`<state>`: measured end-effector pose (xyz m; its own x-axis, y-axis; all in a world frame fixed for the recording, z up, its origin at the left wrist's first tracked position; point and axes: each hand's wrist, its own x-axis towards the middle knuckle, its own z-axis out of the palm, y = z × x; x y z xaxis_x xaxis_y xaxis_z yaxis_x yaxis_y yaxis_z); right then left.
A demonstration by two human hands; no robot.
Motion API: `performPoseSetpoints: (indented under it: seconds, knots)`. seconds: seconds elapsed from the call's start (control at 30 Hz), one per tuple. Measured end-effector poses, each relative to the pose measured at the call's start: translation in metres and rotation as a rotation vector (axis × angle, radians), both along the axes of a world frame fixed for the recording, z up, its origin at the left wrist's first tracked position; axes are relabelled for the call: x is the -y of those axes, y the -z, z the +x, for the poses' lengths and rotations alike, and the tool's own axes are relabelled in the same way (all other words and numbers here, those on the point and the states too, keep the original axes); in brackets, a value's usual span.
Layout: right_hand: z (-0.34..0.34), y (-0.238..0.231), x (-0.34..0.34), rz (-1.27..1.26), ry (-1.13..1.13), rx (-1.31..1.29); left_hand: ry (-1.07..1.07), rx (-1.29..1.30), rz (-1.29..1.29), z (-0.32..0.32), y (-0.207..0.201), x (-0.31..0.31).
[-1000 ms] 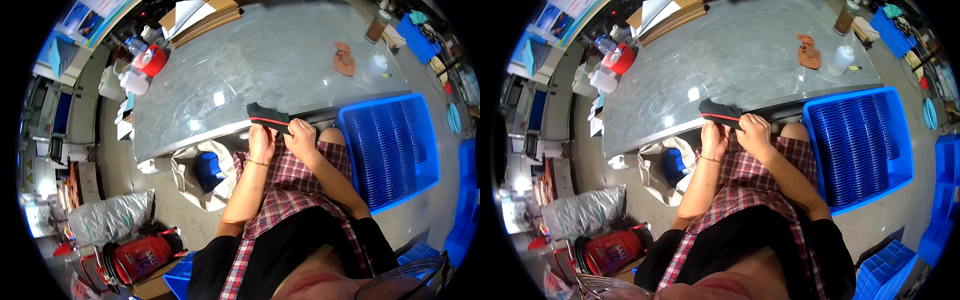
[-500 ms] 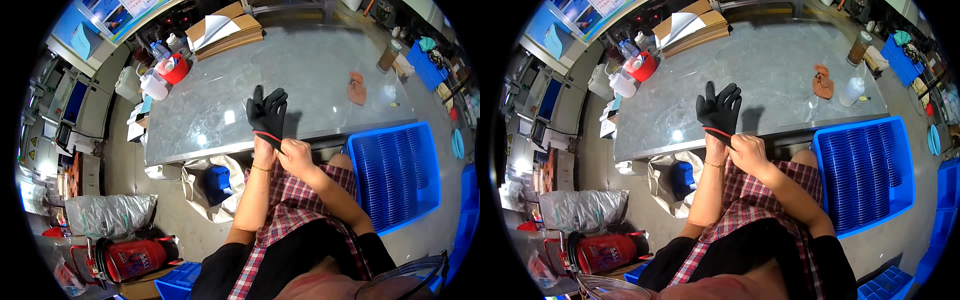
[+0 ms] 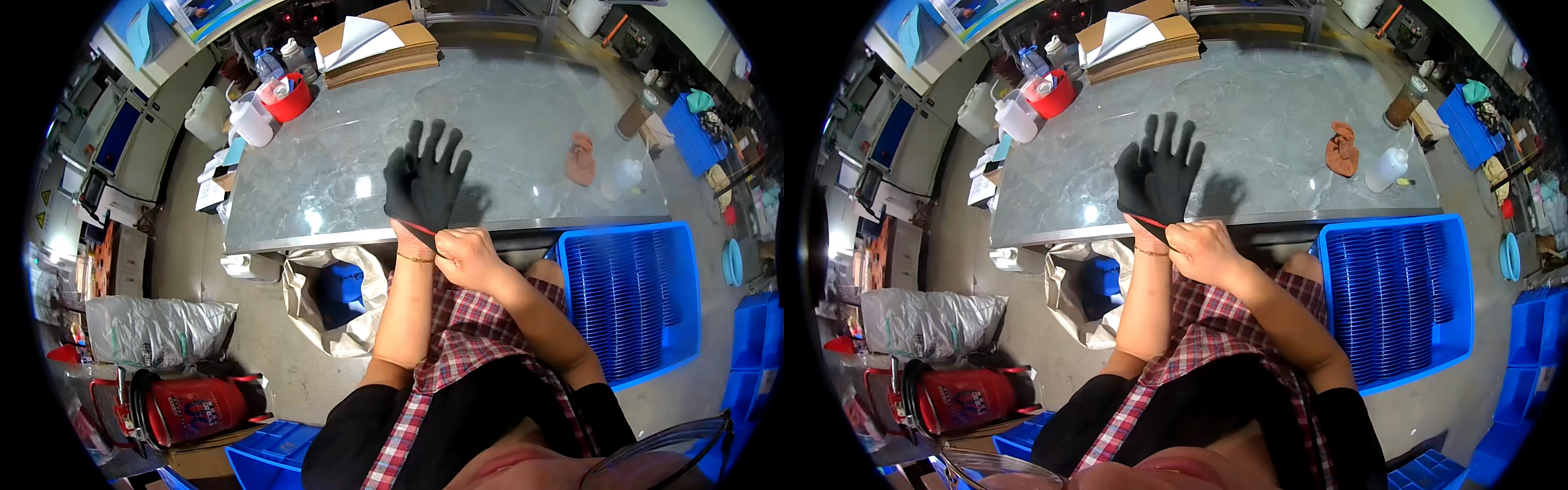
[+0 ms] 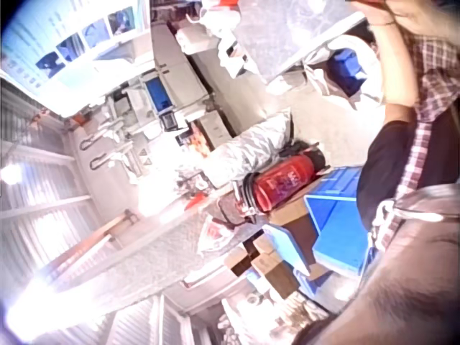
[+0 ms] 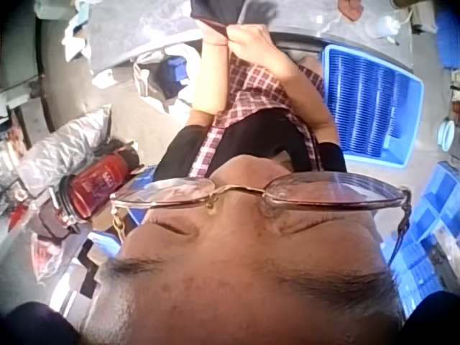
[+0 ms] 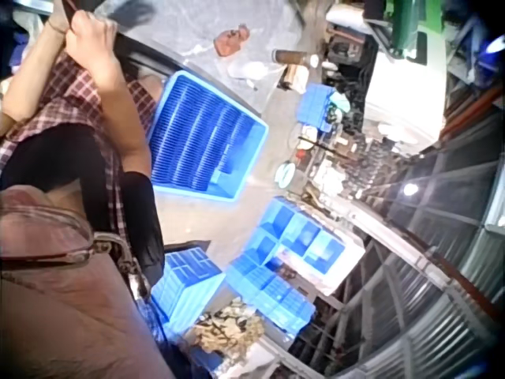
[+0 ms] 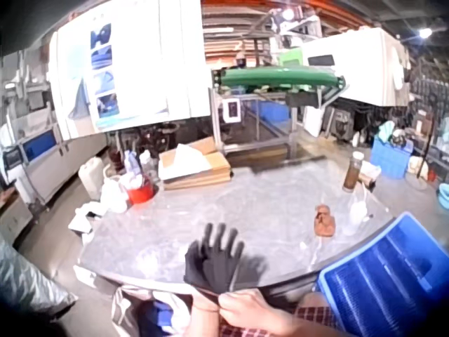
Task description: The person organizes blue circular plastic parts by stacking them into a blue crate on a metal table. They then put on black gloves and move to a green conveyor belt to stack a large pile of the same parts.
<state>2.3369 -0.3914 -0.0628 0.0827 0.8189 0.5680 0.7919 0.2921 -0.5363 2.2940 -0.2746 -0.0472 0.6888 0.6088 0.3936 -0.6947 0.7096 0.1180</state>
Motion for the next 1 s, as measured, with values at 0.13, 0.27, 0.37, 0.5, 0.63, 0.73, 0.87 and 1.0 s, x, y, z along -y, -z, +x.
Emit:
performPoseSetpoints:
  seconds: [0.13, 0.27, 0.37, 0.5, 0.63, 0.73, 0.87, 1.0]
  knots:
    - [0.006, -0.003, -0.007, 0.04, 0.097, 0.119, -0.21, 0.051, 0.277, -0.005, -0.007, -0.006]
    - [0.013, 0.0, -0.01, 0.055, 0.121, -0.255, -0.581, -0.585, 0.437, 0.014, -0.016, -0.014]
    - [0.019, 0.002, -0.009, 0.183, 0.181, -0.316, -1.114, -1.116, 0.816, 0.023, -0.022, -0.007]
    - [0.017, -0.004, -0.007, 0.116, 0.156, -0.47, -1.278, -1.353, 0.833, 0.032, -0.03, 0.006]
    - [0.015, -0.012, -0.003, 0.383, 0.207, -0.2, -1.638, -1.722, 0.965, 0.034, -0.027, 0.003]
    - [0.022, -0.016, -0.002, 0.215, 0.371, -0.057, -1.71, -1.799, 1.414, 0.033, -0.018, -0.001]
    - [0.034, -0.013, 0.001, 0.073, 0.377, 0.031, -1.765, -1.785, 1.58, 0.034, -0.007, 0.005]
    - [0.038, -0.011, 0.004, 0.044, 0.397, -0.231, -1.763, -1.725, 1.536, 0.035, -0.003, 0.01]
